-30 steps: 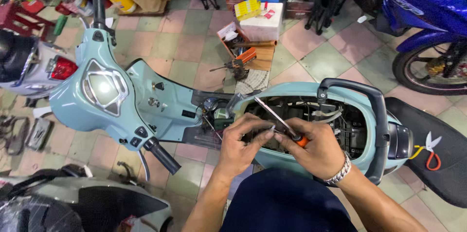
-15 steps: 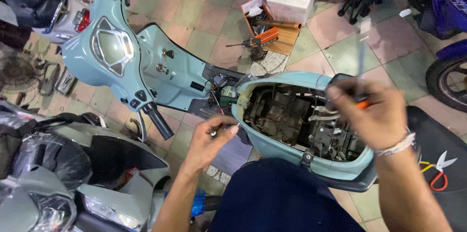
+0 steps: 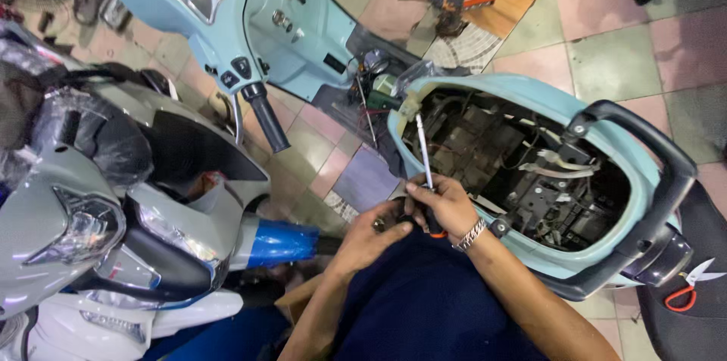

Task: The person works on the internal components of a light-blue scooter, using a multimeter to test electrical connections and a screwdriver to manipulate parts within the under-seat compartment. They handle various wires and connectors inside the scooter's body.

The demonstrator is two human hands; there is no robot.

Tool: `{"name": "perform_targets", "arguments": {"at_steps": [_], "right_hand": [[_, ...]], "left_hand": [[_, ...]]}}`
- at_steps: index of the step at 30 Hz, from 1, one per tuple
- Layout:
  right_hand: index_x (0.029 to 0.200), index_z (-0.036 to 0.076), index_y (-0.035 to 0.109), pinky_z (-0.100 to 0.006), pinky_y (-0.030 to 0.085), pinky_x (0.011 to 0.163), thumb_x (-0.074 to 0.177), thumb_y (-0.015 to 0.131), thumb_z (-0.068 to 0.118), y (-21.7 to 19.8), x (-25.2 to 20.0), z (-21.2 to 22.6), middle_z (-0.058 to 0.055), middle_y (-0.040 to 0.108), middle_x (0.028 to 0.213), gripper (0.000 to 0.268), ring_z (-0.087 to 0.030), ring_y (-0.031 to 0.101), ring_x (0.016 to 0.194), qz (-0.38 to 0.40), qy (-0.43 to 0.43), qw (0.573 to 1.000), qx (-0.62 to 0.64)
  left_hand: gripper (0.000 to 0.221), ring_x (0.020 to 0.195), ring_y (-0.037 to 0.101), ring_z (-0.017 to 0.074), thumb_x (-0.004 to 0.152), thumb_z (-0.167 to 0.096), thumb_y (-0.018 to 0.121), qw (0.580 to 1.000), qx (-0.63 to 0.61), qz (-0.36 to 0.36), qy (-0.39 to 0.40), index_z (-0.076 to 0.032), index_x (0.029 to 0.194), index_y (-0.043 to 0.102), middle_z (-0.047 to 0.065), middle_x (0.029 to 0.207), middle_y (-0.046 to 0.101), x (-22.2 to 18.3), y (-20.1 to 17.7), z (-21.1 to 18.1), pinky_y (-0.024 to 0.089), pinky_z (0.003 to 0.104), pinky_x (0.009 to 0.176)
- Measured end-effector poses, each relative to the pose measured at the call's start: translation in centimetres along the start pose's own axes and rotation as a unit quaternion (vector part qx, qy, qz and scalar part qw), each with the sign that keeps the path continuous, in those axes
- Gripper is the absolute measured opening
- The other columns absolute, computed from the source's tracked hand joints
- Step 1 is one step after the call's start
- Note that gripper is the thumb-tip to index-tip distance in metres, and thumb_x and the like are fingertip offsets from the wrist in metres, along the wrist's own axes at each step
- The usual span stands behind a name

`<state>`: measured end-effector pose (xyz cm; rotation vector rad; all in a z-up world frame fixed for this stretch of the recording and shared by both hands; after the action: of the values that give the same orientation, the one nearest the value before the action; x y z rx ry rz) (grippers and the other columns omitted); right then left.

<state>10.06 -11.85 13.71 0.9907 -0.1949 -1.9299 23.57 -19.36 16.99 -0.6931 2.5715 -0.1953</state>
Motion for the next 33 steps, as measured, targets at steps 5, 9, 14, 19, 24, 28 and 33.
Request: {"name": "perform_targets", "arguments": {"at_steps": [5, 9, 14, 19, 24, 28, 33], "right_hand": [[0.099, -0.005, 0.064, -0.033, 0.045, 0.036, 0.095, 0.066, 0.016, -0.8, 4.5, -1.9, -0.012, 0.07, 0.074, 0.022, -0.014, 0.059, 0.049, -0.062, 0.045, 0.995, 0.069], [0.11, -0.001, 0.069, -0.03, 0.046, 0.044, 0.099, 0.06, 0.024, -4.3, 8.0, -3.4, -0.013, 0.075, 0.086, 0.029, -0.015, 0.059, 0.05, -0.2, 0.084, 0.976, -0.003], [0.106, -0.001, 0.069, -0.031, 0.045, 0.043, 0.102, 0.054, 0.035, -7.2, 10.9, -6.1, -0.015, 0.077, 0.087, 0.039, -0.018, 0.057, 0.047, -0.257, 0.137, 0.956, 0.037], [0.099, -0.003, 0.07, -0.035, 0.049, 0.047, 0.101, 0.064, 0.025, -8.4, 10.0, -6.3, -0.018, 0.068, 0.079, 0.029, -0.02, 0.063, 0.054, -0.329, 0.144, 0.933, -0.033], [0.112, -0.003, 0.068, -0.033, 0.052, 0.051, 0.099, 0.062, 0.022, -7.7, 10.1, -6.7, -0.016, 0.069, 0.083, 0.029, -0.02, 0.064, 0.063, -0.343, 0.117, 0.932, 0.014], [0.136, 0.003, 0.055, -0.032, 0.062, 0.068, 0.094, 0.062, 0.022, -8.1, 10.8, -8.1, -0.009, 0.071, 0.114, 0.047, -0.014, 0.07, 0.092, -0.387, 0.064, 0.914, 0.109], [0.144, 0.002, 0.057, -0.031, 0.054, 0.087, 0.099, 0.06, 0.031, -7.5, 12.3, -8.9, -0.01, 0.07, 0.125, 0.053, -0.016, 0.066, 0.105, -0.36, 0.057, 0.901, 0.237]], "left_hand": [[0.034, 0.084, 0.072, 0.0247, 0.094, -0.039, 0.068, 0.99, 0.138, 0.004, 0.001, -0.006, 0.102, 0.076, 0.013, 0.093, 0.075, 2.3, -2.3, 0.3, 0.055, 0.038, 0.069], [0.036, 0.077, 0.075, 0.029, 0.095, -0.041, 0.064, 0.991, 0.125, -0.016, -0.054, -0.008, 0.1, 0.077, 0.013, 0.086, 0.076, 9.0, -6.7, 7.9, 0.055, 0.04, 0.071], [0.047, 0.084, 0.071, 0.0395, 0.095, -0.054, 0.06, 0.925, 0.334, -0.173, -0.06, -0.01, 0.096, 0.077, 0.017, 0.085, 0.075, 23.1, -14.3, 17.2, 0.052, 0.051, 0.076], [0.039, 0.087, 0.071, 0.0348, 0.098, -0.04, 0.068, 0.945, 0.184, -0.267, -0.035, -0.002, 0.1, 0.066, 0.016, 0.093, 0.075, 31.3, -16.9, 19.8, 0.054, 0.044, 0.077], [0.03, 0.08, 0.061, 0.0125, 0.096, -0.03, 0.073, 0.997, -0.076, 0.008, -0.016, 0.0, 0.098, 0.073, 0.004, 0.086, 0.071, 32.0, -6.3, 17.7, 0.05, 0.031, 0.073], [0.039, 0.076, 0.066, 0.019, 0.097, -0.039, 0.069, 0.932, -0.024, 0.282, -0.225, -0.003, 0.108, 0.076, 0.008, 0.083, 0.073, 24.7, 1.3, 14.1, 0.052, 0.033, 0.07], [0.044, 0.099, 0.072, 0.016, 0.092, -0.036, 0.074, 0.927, 0.019, 0.363, -0.097, -0.003, 0.121, 0.069, 0.005, 0.105, 0.076, 22.6, 2.4, 7.7, 0.056, 0.033, 0.085]]}}
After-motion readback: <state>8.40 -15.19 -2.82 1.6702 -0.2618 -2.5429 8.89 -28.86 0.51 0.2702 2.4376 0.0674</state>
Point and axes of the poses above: each hand's wrist, its own x-axis towards the middle knuckle, its own y-axis out of the palm, z = x × y, the point moved 9 cm from there along x, towards the middle knuckle
